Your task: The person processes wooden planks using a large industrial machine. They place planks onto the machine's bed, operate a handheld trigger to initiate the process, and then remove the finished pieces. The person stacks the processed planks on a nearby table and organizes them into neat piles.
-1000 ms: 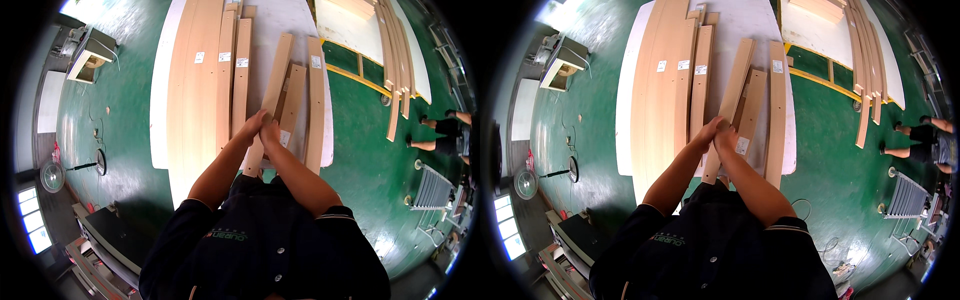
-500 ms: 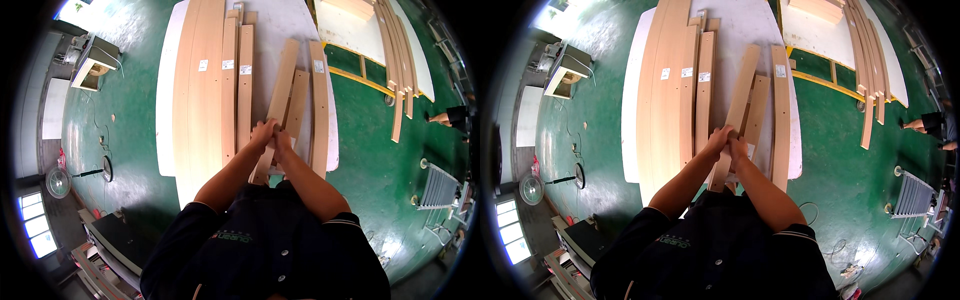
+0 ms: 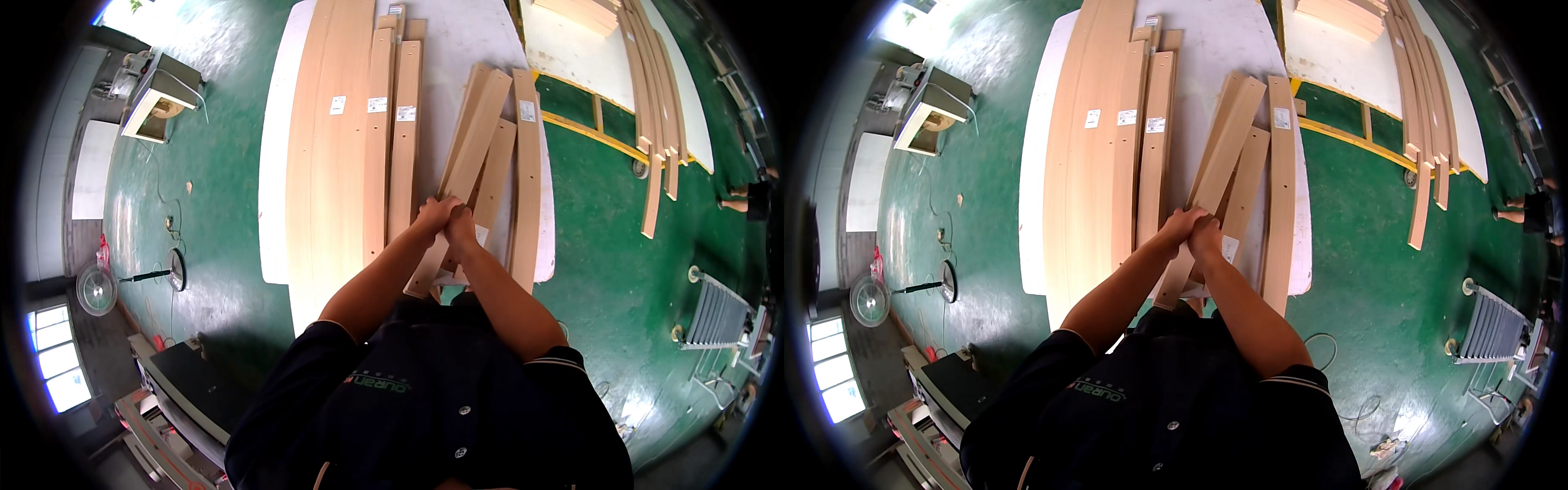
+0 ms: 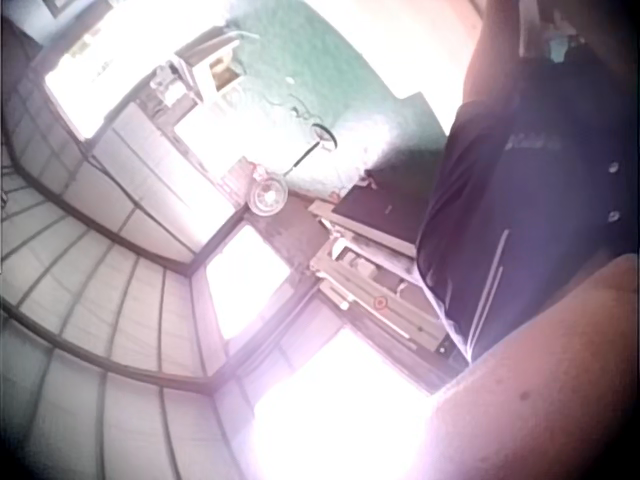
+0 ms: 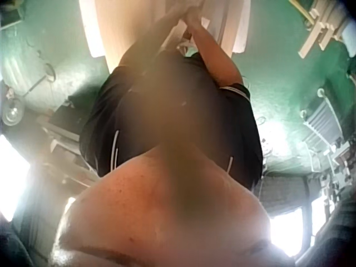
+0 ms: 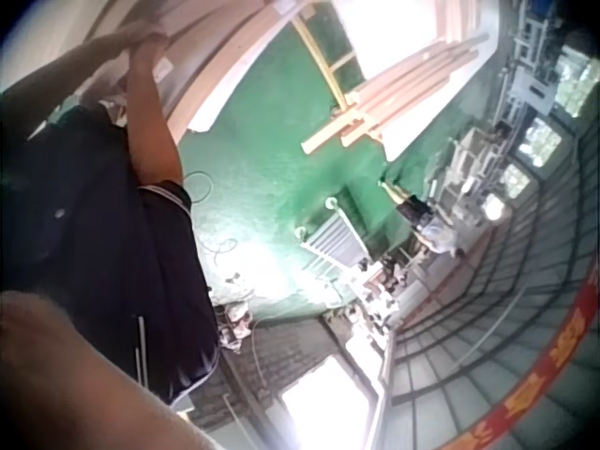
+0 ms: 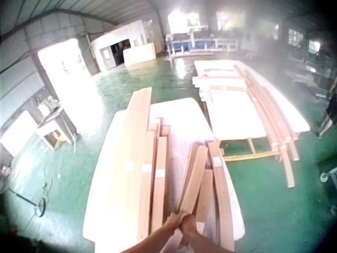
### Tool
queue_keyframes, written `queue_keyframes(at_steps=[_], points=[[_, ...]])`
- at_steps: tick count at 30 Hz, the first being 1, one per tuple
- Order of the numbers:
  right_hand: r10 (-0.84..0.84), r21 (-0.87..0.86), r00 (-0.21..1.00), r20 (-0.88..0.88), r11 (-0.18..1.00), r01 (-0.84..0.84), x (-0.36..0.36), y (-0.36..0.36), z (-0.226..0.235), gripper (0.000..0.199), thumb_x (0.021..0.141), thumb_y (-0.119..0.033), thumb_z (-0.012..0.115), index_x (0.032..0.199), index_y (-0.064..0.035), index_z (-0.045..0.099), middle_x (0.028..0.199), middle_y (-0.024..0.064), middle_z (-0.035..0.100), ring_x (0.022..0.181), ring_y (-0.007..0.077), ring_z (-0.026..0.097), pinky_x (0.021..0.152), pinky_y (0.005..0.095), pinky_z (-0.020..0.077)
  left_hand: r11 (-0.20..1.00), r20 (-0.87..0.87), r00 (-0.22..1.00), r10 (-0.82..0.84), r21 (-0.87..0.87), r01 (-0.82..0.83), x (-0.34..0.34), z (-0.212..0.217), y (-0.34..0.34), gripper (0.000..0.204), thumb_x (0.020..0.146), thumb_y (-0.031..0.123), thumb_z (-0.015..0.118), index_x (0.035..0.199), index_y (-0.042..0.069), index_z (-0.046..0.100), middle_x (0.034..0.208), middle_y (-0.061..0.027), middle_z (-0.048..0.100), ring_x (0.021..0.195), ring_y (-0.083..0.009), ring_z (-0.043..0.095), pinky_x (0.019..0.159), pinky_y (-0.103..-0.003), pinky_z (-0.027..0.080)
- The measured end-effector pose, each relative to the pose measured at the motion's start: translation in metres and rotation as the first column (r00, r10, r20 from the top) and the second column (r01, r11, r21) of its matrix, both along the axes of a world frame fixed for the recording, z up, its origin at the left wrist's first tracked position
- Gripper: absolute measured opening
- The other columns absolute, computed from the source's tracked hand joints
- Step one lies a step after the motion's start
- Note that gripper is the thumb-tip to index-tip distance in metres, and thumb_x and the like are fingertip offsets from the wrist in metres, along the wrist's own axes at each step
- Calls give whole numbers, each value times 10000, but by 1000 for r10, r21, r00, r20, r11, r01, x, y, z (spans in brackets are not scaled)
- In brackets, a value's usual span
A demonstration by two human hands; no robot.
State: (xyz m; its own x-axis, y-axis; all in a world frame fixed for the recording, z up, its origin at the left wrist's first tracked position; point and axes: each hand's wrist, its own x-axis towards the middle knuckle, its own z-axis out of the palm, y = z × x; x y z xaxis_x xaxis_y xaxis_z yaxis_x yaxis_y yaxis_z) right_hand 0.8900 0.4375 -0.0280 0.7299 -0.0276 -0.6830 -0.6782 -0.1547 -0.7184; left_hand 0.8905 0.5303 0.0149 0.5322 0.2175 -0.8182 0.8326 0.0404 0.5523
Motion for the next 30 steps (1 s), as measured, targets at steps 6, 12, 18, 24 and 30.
queue_keyframes(at_steps=[6, 12, 18, 24, 30], points=[[352, -201, 930, 103, 923, -327, -8, -8, 39, 435, 936, -237, 636, 1274, 23, 550, 1173, 190, 664, 1067, 292, 651, 870, 413, 517, 963, -24, 964, -264, 58, 265, 14, -21, 13, 1028, 695, 584, 765, 1469, -12, 448, 1467, -283, 428, 1283, -407, 537, 943, -530, 526], [224, 229, 951, 212, 935, -271, -10, -31, 24, 533, 879, -161, 698, 1351, -43, 481, 1276, 121, 598, 1158, 257, 600, 921, 386, 503, 998, 69, 997, 23, -59, -19, 18, -39, 2, 1072, 676, 448, 888, 1388, -124, 327, 1269, -332, 555, 1057, -372, 666, 805, -460, 596], [217, 289, 967, 135, 925, -248, -7, -44, 55, 586, 833, -76, 721, 1367, -66, 479, 1251, 97, 588, 1113, 234, 602, 924, 350, 509, 999, 209, 977, 34, -36, -27, 8, 20, -1, 905, 712, 345, 906, 1199, -139, 316, 1138, -301, 589, 1021, -357, 675, 771, -415, 607], [153, 474, 971, 183, 852, -224, -7, -51, 74, 598, 843, -99, 705, 1393, -78, 473, 1241, 104, 586, 1152, 234, 584, 963, 351, 489, 990, 348, 937, 30, 120, -76, 2, 8, -2, 864, 712, 357, 902, 1159, -126, 343, 1121, -299, 606, 986, -326, 685, 760, -398, 585], [72, 831, 996, -60, 556, 9, 28, -73, 85, 593, 885, -177, 713, 1417, -119, 460, 1295, 93, 580, 1192, 232, 568, 1022, 379, 450, 951, 405, 914, 35, 268, -156, -24, 76, -18, 848, 705, 365, 888, 1182, -110, 373, 1137, -299, 604, 1018, -336, 675, 790, -411, 564]])
